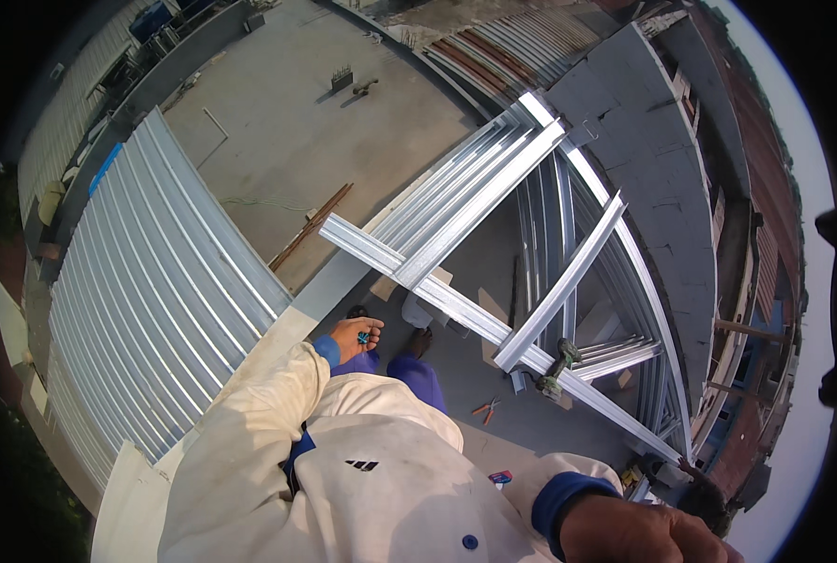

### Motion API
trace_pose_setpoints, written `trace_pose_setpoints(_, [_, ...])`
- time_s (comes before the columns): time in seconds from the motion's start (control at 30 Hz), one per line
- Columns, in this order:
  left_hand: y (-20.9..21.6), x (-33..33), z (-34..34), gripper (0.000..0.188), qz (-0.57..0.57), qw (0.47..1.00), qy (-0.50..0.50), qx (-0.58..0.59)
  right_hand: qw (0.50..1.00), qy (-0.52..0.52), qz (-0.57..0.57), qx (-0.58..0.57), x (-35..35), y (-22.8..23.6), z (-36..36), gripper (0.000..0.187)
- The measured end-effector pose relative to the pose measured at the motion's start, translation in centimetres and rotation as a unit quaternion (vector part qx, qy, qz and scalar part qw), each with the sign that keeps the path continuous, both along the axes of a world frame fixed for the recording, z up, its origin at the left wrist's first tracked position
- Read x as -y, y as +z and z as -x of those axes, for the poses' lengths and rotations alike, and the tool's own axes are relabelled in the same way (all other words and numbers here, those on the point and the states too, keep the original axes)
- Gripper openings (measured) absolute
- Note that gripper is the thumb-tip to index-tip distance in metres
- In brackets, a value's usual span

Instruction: The person assembles a metal frame on a rooftop using a cordless drill. They position metal beams, align them, and fasten them with screws, occasionally picking up additional screws and adjusting the frame.

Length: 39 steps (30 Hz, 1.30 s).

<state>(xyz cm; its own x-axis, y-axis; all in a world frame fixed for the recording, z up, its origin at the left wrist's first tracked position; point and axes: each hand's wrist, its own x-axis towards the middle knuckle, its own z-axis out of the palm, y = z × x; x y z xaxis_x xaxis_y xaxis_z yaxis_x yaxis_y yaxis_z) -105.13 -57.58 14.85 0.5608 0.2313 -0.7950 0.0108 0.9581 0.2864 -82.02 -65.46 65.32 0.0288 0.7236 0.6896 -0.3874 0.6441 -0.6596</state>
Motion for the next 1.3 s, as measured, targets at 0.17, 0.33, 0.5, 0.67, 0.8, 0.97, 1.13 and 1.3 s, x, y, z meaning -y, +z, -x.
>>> trace_pose_setpoints(0.17, [1.1, -0.4, -5.5, 0.035, -0.017, 0.991, -0.009, 0.133, 0.998, 0.052, 0.016, 0.043, -0.7, -0.5, 2.7, 0.012])
trace_pose_setpoints(0.33, [1.4, 3.2, -9.8, 0.036, 0.028, 0.967, -0.010, 0.254, 0.991, 0.101, 0.047, 0.074, -4.3, -2.3, 4.6, 0.013])
trace_pose_setpoints(0.5, [1.1, 7.1, -9.1, 0.034, 0.089, 0.959, -0.023, 0.267, 0.985, 0.126, 0.080, 0.089, -8.0, -4.4, 5.4, 0.014])
trace_pose_setpoints(0.67, [-0.3, 9.6, -6.4, 0.029, 0.080, 0.974, -0.016, 0.213, 0.979, 0.134, 0.107, 0.108, -9.7, -6.5, 6.6, 0.015])
trace_pose_setpoints(0.8, [-0.8, 9.7, -5.8, 0.029, 0.071, 0.977, -0.020, 0.199, 0.978, 0.123, 0.116, 0.123, -9.2, -6.1, 6.9, 0.016])
trace_pose_setpoints(0.97, [0.9, 6.4, -6.6, 0.030, 0.025, 0.975, -0.091, 0.199, 0.981, 0.073, 0.107, 0.143, -6.8, -4.3, 6.1, 0.018])
trace_pose_setpoints(1.13, [3.5, 1.6, -7.4, 0.028, -0.012, 0.956, -0.235, 0.175, 0.980, -0.003, 0.101, 0.170, -1.2, -2.9, 3.5, 0.019])
trace_pose_setpoints(1.3, [5.0, -2.3, -9.3, 0.030, -0.076, 0.913, -0.385, 0.113, 0.893, -0.211, 0.339, 0.209, 10.6, -11.4, -0.2, 0.021])
